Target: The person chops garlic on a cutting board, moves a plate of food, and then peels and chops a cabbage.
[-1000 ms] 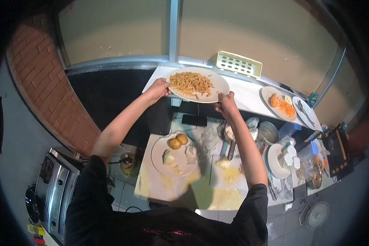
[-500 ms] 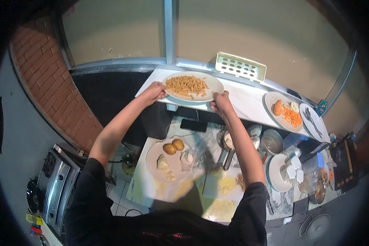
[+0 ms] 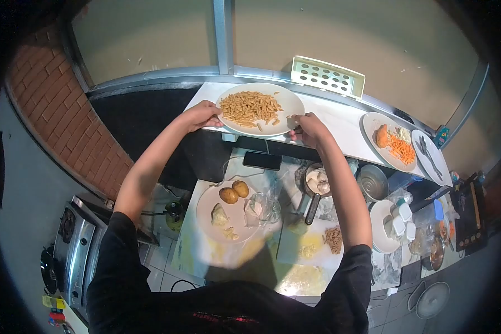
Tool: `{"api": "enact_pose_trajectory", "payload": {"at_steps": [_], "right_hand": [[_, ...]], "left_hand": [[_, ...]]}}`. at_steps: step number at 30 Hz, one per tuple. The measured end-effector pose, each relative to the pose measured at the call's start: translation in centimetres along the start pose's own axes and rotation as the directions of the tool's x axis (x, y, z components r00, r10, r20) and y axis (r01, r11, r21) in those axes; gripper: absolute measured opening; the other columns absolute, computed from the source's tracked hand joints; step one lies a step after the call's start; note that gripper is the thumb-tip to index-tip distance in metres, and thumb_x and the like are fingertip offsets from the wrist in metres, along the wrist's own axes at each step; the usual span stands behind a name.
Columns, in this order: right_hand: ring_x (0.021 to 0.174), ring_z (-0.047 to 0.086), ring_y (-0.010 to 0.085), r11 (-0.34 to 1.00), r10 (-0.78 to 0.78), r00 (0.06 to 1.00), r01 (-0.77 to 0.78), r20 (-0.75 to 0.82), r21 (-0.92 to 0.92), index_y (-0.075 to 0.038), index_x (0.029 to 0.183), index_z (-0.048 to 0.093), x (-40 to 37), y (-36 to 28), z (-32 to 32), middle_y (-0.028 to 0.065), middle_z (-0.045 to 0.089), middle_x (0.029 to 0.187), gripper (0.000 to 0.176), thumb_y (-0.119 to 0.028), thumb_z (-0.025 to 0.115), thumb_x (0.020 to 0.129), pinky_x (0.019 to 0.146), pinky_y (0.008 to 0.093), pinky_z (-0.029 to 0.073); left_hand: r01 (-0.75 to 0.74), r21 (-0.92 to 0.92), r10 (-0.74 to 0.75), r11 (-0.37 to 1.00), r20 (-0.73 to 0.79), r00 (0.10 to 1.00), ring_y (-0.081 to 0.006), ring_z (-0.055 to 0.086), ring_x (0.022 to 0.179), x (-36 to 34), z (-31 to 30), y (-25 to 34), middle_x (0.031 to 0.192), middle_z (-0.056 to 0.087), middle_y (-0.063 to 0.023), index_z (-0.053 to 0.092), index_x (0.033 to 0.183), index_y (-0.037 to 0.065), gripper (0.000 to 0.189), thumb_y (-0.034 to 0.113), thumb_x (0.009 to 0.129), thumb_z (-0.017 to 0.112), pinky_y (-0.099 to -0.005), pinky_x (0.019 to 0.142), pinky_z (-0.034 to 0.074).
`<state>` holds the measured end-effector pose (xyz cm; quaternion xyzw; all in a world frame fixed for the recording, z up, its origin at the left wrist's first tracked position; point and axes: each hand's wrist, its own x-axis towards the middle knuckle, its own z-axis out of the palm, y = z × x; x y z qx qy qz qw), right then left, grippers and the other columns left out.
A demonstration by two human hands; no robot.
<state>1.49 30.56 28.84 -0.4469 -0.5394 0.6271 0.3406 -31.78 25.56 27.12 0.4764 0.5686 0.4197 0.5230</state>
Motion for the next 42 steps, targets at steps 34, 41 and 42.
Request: {"api": "enact_pose_trajectory", "payload": {"at_steps": [34,41,42], "right_hand": [[0.068,0.063,0.0217,0.86,-0.105,0.849,-0.185,-0.518,-0.477,-0.001,0.106,0.064,-41.3,26.6,-10.1,0.0157,0.063,0.076,0.017,-0.009,0.051,0.1,0.066,0.0344,0.05],[0.07,0.064,0.0261,0.854,-0.156,0.8,-0.186,-0.579,-0.486,-0.001,0.106,0.065,-42.8,27.9,-9.7,0.0178,0.067,0.088,0.014,-0.008,0.055,0.097,0.066,0.0365,0.05],[0.07,0.064,0.0268,0.859,-0.167,0.796,-0.172,-0.581,-0.482,-0.002,0.106,0.065,-42.9,28.1,-10.0,0.018,0.067,0.09,0.014,-0.007,0.056,0.097,0.066,0.0368,0.05]], "left_hand": [[-0.354,0.177,0.323,0.918,0.183,0.929,-0.0112,0.061,0.083,-22.0,27.6,-21.5,0.095,0.066,-0.0039,0.066,0.107,0.004,0.015,0.012,0.095,0.064,-0.027,0.074,0.05],[-0.43,0.217,0.344,0.877,0.343,0.874,-0.0155,0.061,0.083,-20.6,31.2,-22.7,0.1,0.064,-0.0054,0.065,0.109,0.005,0.018,0.014,0.093,0.067,-0.0286,0.073,0.049],[-0.421,0.211,0.331,0.882,0.359,0.873,-0.0164,0.061,0.082,-20.2,31.8,-22.9,0.101,0.064,-0.0058,0.064,0.109,0.006,0.019,0.014,0.093,0.068,-0.0292,0.074,0.049]]}}
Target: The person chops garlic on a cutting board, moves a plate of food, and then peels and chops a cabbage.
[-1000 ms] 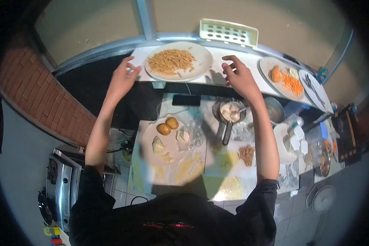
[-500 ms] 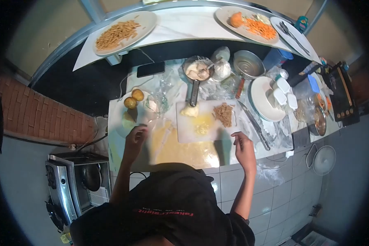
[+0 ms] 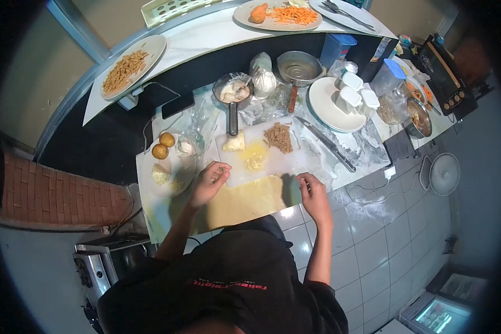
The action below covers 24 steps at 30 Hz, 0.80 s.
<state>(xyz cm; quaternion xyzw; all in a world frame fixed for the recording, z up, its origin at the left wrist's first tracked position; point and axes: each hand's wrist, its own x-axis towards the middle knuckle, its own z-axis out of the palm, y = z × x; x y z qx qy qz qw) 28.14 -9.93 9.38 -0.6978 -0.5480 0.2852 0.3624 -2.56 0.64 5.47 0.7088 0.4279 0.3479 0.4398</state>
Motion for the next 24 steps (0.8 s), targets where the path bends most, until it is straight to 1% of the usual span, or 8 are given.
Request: {"api": "enact_pose_trajectory", "payload": {"at_steps": [7,10,12,16,18,19,23,24], "right_hand": [[0.074,0.064,0.0239,0.991,-0.116,0.993,0.114,-0.023,-0.073,-0.002,0.112,0.064,4.2,6.3,-1.3,0.0163,0.066,0.09,0.021,0.001,0.057,0.093,0.067,0.0367,0.051],[0.083,0.062,0.0345,0.978,-0.152,0.984,0.136,-0.093,-0.16,-0.003,0.114,0.064,8.7,9.0,-1.6,0.019,0.062,0.096,0.034,0.01,0.056,0.084,0.075,0.0398,0.05],[0.093,0.06,0.0405,0.921,-0.327,0.924,0.264,-0.2,-0.285,-0.002,0.116,0.065,11.2,9.8,-1.7,0.0201,0.06,0.099,0.039,0.012,0.055,0.081,0.081,0.0445,0.049],[0.104,0.058,0.0414,0.898,-0.307,0.951,0.274,-0.046,-0.345,-0.003,0.12,0.064,16.0,9.2,-1.9,0.021,0.059,0.107,0.047,0.015,0.053,0.078,0.088,0.0471,0.048],[0.099,0.059,0.04,0.854,-0.389,0.92,0.343,-0.042,-0.392,-0.004,0.122,0.063,18.5,10.4,-0.9,0.0203,0.059,0.106,0.046,0.013,0.053,0.08,0.087,0.0469,0.048],[0.093,0.059,0.0386,0.8,-0.469,0.882,0.407,-0.037,-0.441,-0.004,0.123,0.063,19.6,10.9,-0.3,0.0196,0.059,0.105,0.045,0.011,0.053,0.082,0.085,0.0467,0.049],[0.099,0.059,0.0364,0.722,-0.466,0.88,0.435,0.086,-0.537,-0.007,0.126,0.064,22.2,11.5,0.6,0.0161,0.06,0.108,0.042,0.005,0.056,0.086,0.088,0.0457,0.05],[0.104,0.058,0.0363,0.726,-0.385,0.913,0.388,0.132,-0.567,-0.006,0.127,0.063,22.4,11.5,0.7,0.0156,0.061,0.115,0.056,0.012,0.055,0.074,0.094,0.0428,0.051]], "left_hand": [[0.007,0.022,-0.006,1.0,-0.031,0.999,-0.0158,0.061,0.082,0.5,3.2,-2.3,0.101,0.062,-0.0062,0.064,0.108,0.006,0.019,0.012,0.091,0.069,-0.0289,0.07,0.05],[0.014,0.073,-0.011,0.997,-0.042,0.999,-0.0155,0.06,0.081,0.8,4.3,-3.2,0.103,0.061,-0.0064,0.063,0.11,0.006,0.022,0.011,0.09,0.07,-0.0283,0.068,0.05],[0.019,0.08,-0.014,0.997,-0.069,0.998,-0.016,0.059,0.082,1.1,5.2,-4.3,0.107,0.059,-0.0079,0.061,0.114,0.006,0.027,0.01,0.089,0.07,-0.0285,0.068,0.051],[-0.002,0.141,0.021,0.99,-0.133,0.991,-0.0203,0.059,0.082,1.6,6.5,-4.9,0.109,0.057,-0.0099,0.059,0.117,0.006,0.035,0.008,0.085,0.072,-0.0314,0.071,0.052],[-0.107,0.277,0.156,0.955,-0.16,0.975,-0.025,0.059,0.086,1.8,7.3,-5.9,0.111,0.056,-0.0124,0.058,0.119,0.005,0.041,0.007,0.081,0.075,-0.0349,0.074,0.052],[-0.097,0.276,0.146,0.956,-0.162,0.976,-0.025,0.059,0.086,1.8,7.4,-5.7,0.111,0.056,-0.0124,0.058,0.119,0.005,0.041,0.007,0.081,0.075,-0.0349,0.074,0.052],[-0.071,0.283,0.116,0.956,-0.145,0.983,-0.0282,0.056,0.095,1.9,7.8,-6.0,0.116,0.052,-0.0145,0.053,0.125,0.006,0.05,0.007,0.08,0.076,-0.0365,0.076,0.051],[-0.062,0.289,0.105,0.955,-0.136,0.985,-0.0283,0.055,0.097,2.0,7.8,-6.3,0.118,0.05,-0.015,0.051,0.127,0.006,0.053,0.007,0.08,0.076,-0.0364,0.076,0.05]]}}
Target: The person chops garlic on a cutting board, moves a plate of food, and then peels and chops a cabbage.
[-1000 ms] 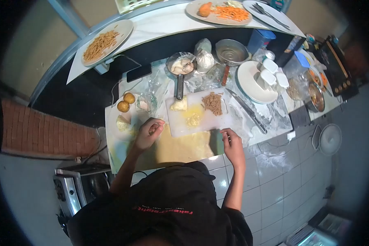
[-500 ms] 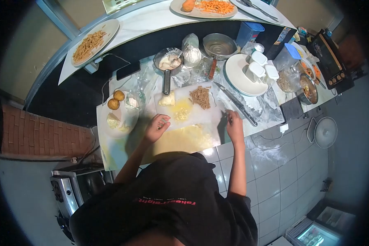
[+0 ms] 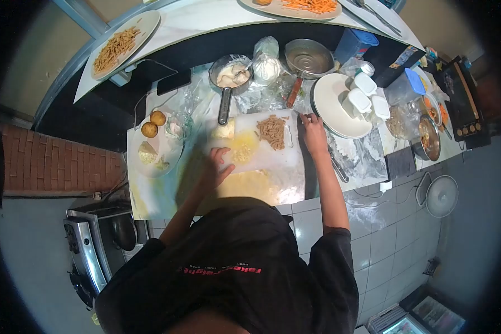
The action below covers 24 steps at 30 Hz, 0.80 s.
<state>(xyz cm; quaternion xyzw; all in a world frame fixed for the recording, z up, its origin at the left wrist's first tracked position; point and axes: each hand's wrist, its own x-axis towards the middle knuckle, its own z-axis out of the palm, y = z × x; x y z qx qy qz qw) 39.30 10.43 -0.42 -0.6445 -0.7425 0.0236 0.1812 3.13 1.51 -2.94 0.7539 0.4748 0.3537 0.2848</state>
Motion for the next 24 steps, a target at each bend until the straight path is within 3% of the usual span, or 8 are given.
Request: {"api": "enact_pose_trajectory", "payload": {"at_steps": [4,7,10,12,19,22,24], "right_hand": [[0.104,0.058,0.0359,0.999,-0.005,1.0,0.006,0.02,-0.051,-0.005,0.125,0.064,0.2,-0.2,0.2,0.0154,0.061,0.113,0.052,0.01,0.056,0.075,0.094,0.0425,0.051],[0.103,0.058,0.0351,0.997,0.003,1.0,-0.004,-0.011,-0.074,-0.003,0.12,0.065,-0.2,-0.3,0.5,0.0148,0.062,0.111,0.047,0.009,0.055,0.076,0.092,0.0423,0.051],[0.102,0.058,0.0348,0.999,0.02,0.999,-0.022,-0.043,-0.048,0.0,0.116,0.065,-0.4,-0.6,0.9,0.0153,0.062,0.108,0.041,0.008,0.054,0.077,0.091,0.0422,0.052],[0.1,0.058,0.0346,0.997,0.035,0.995,-0.04,-0.089,-0.059,0.001,0.11,0.066,-0.4,-0.9,0.9,0.0158,0.062,0.105,0.035,0.008,0.053,0.078,0.089,0.042,0.052],[0.1,0.058,0.0346,0.996,0.074,0.994,-0.078,-0.083,-0.049,0.002,0.11,0.066,-0.2,-1.4,0.9,0.0165,0.062,0.103,0.035,0.007,0.052,0.078,0.086,0.0428,0.052],[0.096,0.06,0.0352,0.996,0.083,0.989,-0.086,-0.123,-0.025,0.002,0.106,0.067,-0.3,-1.4,0.5,0.0174,0.064,0.099,0.031,0.007,0.054,0.078,0.085,0.0425,0.052],[0.09,0.064,0.0356,0.974,0.161,0.978,-0.135,-0.131,0.183,0.003,0.099,0.07,0.1,-1.3,0.0,0.0177,0.067,0.093,0.022,0.006,0.058,0.082,0.083,0.0402,0.053]], "left_hand": [[0.008,-0.031,-0.008,1.0,0.005,1.0,-0.0289,0.054,0.097,0.1,0.3,-0.6,0.12,0.048,-0.0155,0.048,0.13,0.007,0.056,0.007,0.081,0.075,-0.036,0.077,0.05],[0.046,-0.036,-0.047,0.998,-0.01,0.999,-0.0226,0.052,0.083,0.3,0.0,0.1,0.116,0.051,-0.0125,0.052,0.128,0.007,0.054,0.007,0.08,0.076,-0.0355,0.077,0.048],[0.097,-0.043,-0.097,0.994,0.005,0.995,-0.0242,0.054,0.088,0.4,-0.6,1.2,0.117,0.051,-0.0134,0.052,0.128,0.007,0.053,0.011,0.081,0.076,-0.0368,0.076,0.049],[0.107,-0.005,-0.107,0.994,0.072,0.992,-0.038,0.053,0.11,0.6,-1.0,1.7,0.12,0.048,-0.0193,0.05,0.128,0.005,0.051,0.013,0.083,0.074,-0.0449,0.092,0.047],[0.111,0.028,-0.113,0.993,0.112,0.987,-0.0398,0.052,0.113,0.9,-0.9,1.8,0.119,0.049,-0.0198,0.05,0.128,0.004,0.051,0.014,0.083,0.074,-0.0462,0.096,0.044],[0.046,0.071,-0.051,0.996,0.07,0.996,-0.0394,0.052,0.113,0.9,-0.7,2.1,0.12,0.05,-0.0193,0.051,0.128,0.003,0.052,0.014,0.083,0.074,-0.0452,0.095,0.045],[0.101,0.021,-0.103,0.995,0.134,0.986,-0.0384,0.053,0.113,1.2,-0.8,2.0,0.121,0.05,-0.0182,0.05,0.128,0.003,0.053,0.015,0.083,0.075,-0.0441,0.094,0.046]]}}
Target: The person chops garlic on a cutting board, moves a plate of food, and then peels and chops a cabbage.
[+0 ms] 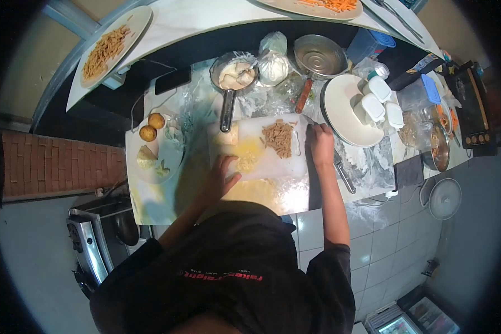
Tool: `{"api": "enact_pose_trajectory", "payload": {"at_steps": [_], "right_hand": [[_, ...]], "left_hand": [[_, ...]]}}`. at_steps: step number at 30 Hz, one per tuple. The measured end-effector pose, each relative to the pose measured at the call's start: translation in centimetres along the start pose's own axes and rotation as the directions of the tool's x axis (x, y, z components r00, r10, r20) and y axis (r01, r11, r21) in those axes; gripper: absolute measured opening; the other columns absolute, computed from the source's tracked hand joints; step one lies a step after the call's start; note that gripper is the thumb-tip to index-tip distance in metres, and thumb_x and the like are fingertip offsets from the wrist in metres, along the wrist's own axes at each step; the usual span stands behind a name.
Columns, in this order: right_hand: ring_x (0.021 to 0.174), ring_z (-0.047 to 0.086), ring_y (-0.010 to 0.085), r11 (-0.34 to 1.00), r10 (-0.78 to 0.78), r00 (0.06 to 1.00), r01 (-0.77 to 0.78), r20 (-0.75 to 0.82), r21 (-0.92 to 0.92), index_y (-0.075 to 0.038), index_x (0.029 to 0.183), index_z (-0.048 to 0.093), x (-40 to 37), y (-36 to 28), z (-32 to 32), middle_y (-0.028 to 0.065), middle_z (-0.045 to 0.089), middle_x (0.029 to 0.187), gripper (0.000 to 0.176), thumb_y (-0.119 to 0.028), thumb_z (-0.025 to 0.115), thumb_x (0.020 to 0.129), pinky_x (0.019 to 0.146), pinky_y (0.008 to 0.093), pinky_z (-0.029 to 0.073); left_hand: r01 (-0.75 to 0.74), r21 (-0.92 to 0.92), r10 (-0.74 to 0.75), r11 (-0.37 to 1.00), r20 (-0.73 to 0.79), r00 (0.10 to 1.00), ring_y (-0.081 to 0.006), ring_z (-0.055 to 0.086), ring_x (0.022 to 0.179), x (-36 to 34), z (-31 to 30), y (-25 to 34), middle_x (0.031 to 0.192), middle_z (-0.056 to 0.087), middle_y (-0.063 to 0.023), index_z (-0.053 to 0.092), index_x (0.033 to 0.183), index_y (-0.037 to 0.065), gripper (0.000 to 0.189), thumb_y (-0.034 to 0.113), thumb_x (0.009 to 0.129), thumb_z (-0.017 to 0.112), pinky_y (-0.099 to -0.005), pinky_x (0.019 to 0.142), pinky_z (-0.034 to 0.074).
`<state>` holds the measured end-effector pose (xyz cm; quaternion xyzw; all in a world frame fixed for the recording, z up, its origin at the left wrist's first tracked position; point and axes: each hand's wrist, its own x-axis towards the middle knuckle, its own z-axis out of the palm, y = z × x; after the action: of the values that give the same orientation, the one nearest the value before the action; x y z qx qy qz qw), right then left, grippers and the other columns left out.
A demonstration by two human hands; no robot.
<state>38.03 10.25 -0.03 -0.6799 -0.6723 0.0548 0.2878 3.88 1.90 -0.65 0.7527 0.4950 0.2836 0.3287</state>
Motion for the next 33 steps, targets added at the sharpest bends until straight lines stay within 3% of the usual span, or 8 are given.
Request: {"api": "enact_pose_trajectory", "payload": {"at_steps": [4,9,11,12,15,18,25,33], "right_hand": [[0.083,0.071,0.025,0.884,0.224,0.974,-0.223,0.045,0.41,0.001,0.096,0.074,-0.3,-2.7,-1.8,0.0163,0.073,0.094,0.015,0.006,0.061,0.088,0.079,0.0312,0.054],[0.084,0.067,0.0124,0.683,0.132,0.942,-0.311,0.308,0.66,0.003,0.101,0.071,-3.0,-8.9,0.0,0.0063,0.073,0.092,0.015,0.006,0.061,0.09,0.079,0.0253,0.052],[0.083,0.066,0.0119,0.67,0.087,0.915,-0.346,0.393,0.657,0.003,0.097,0.07,-3.9,-12.2,-0.1,0.0066,0.072,0.089,0.014,0.009,0.06,0.089,0.079,0.025,0.052],[0.077,0.068,0.0177,0.764,-0.011,0.944,-0.205,0.33,0.612,0.003,0.095,0.067,-4.4,-12.6,0.6,0.0137,0.068,0.082,0.018,0.012,0.058,0.084,0.07,0.0294,0.052],[0.083,0.067,0.0375,0.858,-0.066,0.951,-0.101,0.303,0.504,0.003,0.095,0.066,-5.8,-13.6,1.7,0.0211,0.068,0.093,0.017,0.01,0.057,0.083,0.074,0.0383,0.052],[0.089,0.065,0.0416,0.882,-0.113,0.948,-0.043,0.298,0.47,0.004,0.098,0.066,-6.2,-14.1,1.9,0.0235,0.067,0.097,0.018,0.01,0.056,0.084,0.078,0.0417,0.052],[0.091,0.065,0.0406,0.883,-0.161,0.952,0.02,0.261,0.47,0.003,0.099,0.064,-6.0,-14.7,0.7,0.0225,0.066,0.096,0.015,0.007,0.058,0.086,0.08,0.0415,0.052],[0.088,0.068,0.0275,0.933,0.123,0.991,-0.135,0.058,0.334,0.001,0.102,0.066,-8.6,-8.0,-5.4,0.0165,0.068,0.097,0.014,0.003,0.059,0.09,0.074,0.0357,0.055]], "left_hand": [[-0.022,-0.069,0.021,0.997,-0.004,1.0,-0.0373,0.054,0.113,0.5,0.2,0.3,0.122,0.05,-0.0178,0.05,0.131,0.003,0.057,0.016,0.082,0.076,-0.0431,0.094,0.047],[-0.162,0.061,0.161,0.985,0.02,0.987,-0.0342,0.052,0.118,1.5,-0.1,1.4,0.125,0.049,-0.0166,0.048,0.137,0.004,0.073,0.018,0.075,0.083,-0.0405,0.099,0.045],[-0.134,0.028,0.134,0.991,-0.017,0.991,-0.0345,0.051,0.119,1.5,0.8,1.0,0.125,0.048,-0.0167,0.048,0.138,0.004,0.075,0.018,0.074,0.084,-0.0408,0.1,0.044],[-0.112,-0.005,0.112,0.994,-0.053,0.992,-0.0348,0.05,0.12,1.5,0.9,1.0,0.126,0.048,-0.0168,0.047,0.138,0.004,0.076,0.019,0.073,0.084,-0.0411,0.101,0.044],[-0.11,-0.034,0.106,0.993,-0.113,0.988,-0.0352,0.049,0.12,1.1,0.6,0.9,0.126,0.048,-0.0169,0.047,0.138,0.004,0.076,0.018,0.073,0.084,-0.0417,0.102,0.042],[-0.124,0.025,0.127,0.992,-0.125,0.984,-0.0373,0.05,0.117,0.0,0.1,-0.5,0.125,0.049,-0.0177,0.047,0.137,0.003,0.077,0.02,0.072,0.085,-0.0431,0.099,0.044],[-0.098,0.067,0.11,0.993,-0.209,0.972,-0.038,0.05,0.116,-1.2,-1.5,-3.1,0.125,0.05,-0.0176,0.047,0.134,0.004,0.073,0.018,0.072,0.085,-0.0459,0.098,0.043],[-0.074,0.087,0.1,0.993,-0.355,0.929,-0.037,0.051,0.121,2.0,-3.6,-3.2,0.132,0.05,-0.0176,0.049,0.134,0.003,0.066,0.014,0.077,0.081,-0.0436,0.102,0.042]]}}
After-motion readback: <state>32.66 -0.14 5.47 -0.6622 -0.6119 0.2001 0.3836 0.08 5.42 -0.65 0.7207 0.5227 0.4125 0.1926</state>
